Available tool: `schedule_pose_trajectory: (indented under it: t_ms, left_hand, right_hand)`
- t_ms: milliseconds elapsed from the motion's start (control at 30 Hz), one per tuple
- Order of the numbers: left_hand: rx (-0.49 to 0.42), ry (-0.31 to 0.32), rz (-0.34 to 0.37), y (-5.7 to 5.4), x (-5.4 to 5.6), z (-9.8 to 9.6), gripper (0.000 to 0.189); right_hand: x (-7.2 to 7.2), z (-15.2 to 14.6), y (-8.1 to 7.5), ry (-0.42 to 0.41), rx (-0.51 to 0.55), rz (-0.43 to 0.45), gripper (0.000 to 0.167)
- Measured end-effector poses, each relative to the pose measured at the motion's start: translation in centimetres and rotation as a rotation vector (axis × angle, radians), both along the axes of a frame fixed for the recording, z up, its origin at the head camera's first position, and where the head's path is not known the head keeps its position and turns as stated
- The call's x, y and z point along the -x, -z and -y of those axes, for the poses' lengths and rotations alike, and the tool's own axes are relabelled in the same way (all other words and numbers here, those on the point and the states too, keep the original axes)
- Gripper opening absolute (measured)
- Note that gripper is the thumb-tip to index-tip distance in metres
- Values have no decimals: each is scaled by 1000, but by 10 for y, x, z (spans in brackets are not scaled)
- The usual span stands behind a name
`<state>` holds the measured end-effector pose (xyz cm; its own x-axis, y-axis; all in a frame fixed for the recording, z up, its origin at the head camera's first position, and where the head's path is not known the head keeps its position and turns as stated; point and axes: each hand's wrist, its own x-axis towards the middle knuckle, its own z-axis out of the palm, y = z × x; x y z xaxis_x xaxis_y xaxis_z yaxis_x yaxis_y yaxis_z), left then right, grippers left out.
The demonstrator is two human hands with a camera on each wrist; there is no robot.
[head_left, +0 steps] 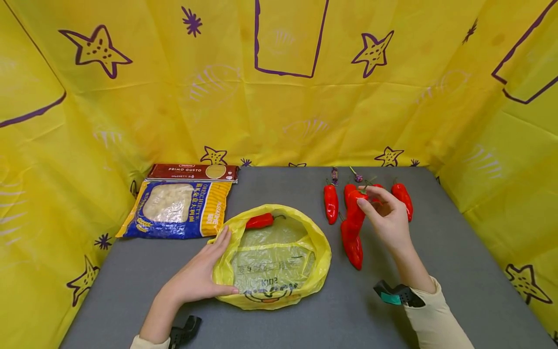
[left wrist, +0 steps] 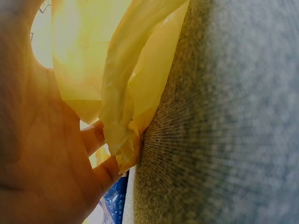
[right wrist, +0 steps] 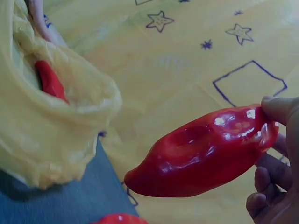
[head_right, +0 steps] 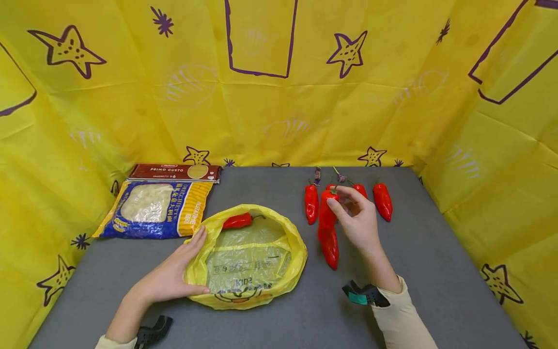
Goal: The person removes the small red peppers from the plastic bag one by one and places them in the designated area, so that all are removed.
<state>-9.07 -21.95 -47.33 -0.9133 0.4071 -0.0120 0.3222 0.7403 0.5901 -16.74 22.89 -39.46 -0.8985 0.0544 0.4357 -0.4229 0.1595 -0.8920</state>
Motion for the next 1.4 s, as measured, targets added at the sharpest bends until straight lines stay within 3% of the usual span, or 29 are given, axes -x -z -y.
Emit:
schedule_pose_trajectory:
  t_ms: [233, 600, 967, 1400]
  left_hand:
    - [2, 2, -4, 0, 0, 0, 133]
    - [2, 2, -5, 0, 0, 0, 133]
    - [0, 10, -15, 1, 0, 1, 133]
    - [-3, 11, -1, 0, 0, 0, 133]
  right_hand:
    - [-4, -23, 7, 68, -79, 28, 29]
    - [-6, -57, 21, 222, -228, 179, 39]
    - [-2, -70, 46, 264, -457, 264, 38]
    - [3, -52, 82, 445, -432, 424, 46]
